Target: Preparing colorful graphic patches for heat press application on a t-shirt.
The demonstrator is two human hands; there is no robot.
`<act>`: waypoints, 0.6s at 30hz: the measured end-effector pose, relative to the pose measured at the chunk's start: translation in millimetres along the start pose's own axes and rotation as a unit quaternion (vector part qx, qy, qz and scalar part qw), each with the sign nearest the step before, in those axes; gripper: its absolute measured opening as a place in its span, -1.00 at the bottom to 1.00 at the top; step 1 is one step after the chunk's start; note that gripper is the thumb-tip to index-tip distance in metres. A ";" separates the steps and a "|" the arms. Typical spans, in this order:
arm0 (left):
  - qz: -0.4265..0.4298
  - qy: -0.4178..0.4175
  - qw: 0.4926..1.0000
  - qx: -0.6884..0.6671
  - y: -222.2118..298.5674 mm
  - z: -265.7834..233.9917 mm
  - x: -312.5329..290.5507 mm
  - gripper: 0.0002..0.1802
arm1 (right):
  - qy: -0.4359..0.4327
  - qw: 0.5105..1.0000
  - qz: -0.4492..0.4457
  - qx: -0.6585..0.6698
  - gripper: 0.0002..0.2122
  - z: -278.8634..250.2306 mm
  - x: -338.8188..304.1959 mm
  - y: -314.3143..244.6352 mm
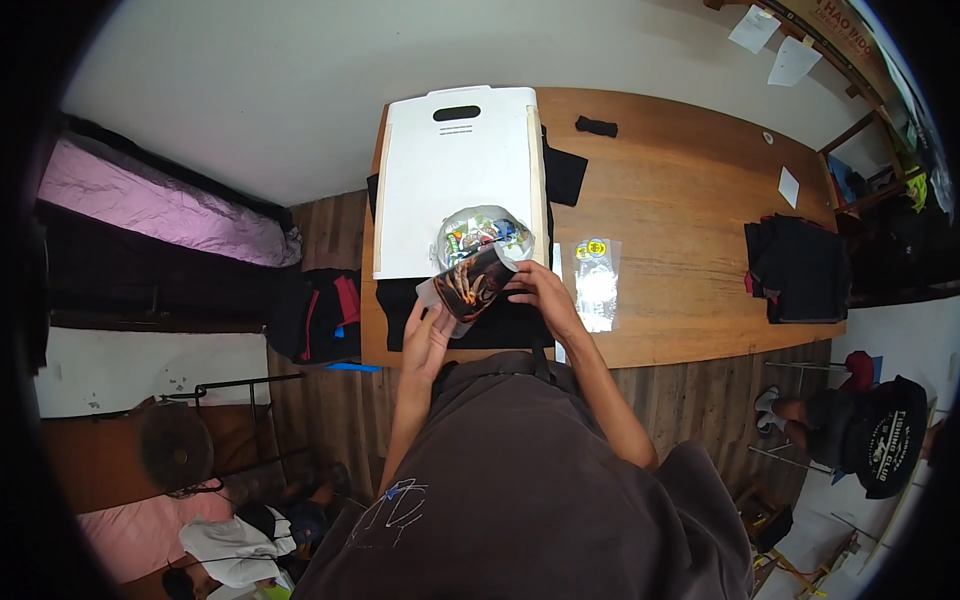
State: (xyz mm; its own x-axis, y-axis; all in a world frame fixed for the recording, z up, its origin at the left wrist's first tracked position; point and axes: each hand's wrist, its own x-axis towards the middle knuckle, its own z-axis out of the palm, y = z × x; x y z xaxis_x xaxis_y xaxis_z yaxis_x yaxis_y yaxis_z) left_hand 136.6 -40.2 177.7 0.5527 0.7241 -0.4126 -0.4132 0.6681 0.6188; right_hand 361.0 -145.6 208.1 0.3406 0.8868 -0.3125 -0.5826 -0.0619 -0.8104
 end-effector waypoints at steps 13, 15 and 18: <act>-0.146 -0.068 0.983 -0.085 14.6 -11.8 -17.5 -0.50 | -0.070 0.992 -0.057 -0.085 -0.44 22.1 1.4 24.2; -0.158 -0.065 0.983 -0.070 18.2 -10.7 -21.2 -0.51 | -0.043 0.972 -0.010 -0.229 -0.62 21.8 2.1 28.5; -0.177 -0.068 0.982 -0.012 18.6 -23.8 -19.1 -0.57 | -0.025 0.963 -0.075 -0.257 -0.69 33.0 -1.4 28.5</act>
State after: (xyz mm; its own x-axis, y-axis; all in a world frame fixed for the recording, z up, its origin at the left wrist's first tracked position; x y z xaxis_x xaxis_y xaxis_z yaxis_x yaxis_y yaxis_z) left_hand 101.1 -37.5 181.2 0.7564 0.4165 -0.5044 -0.1936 0.8791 0.4356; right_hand 319.6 -133.5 201.8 0.3491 0.9235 -0.1590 -0.0831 -0.1385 -0.9869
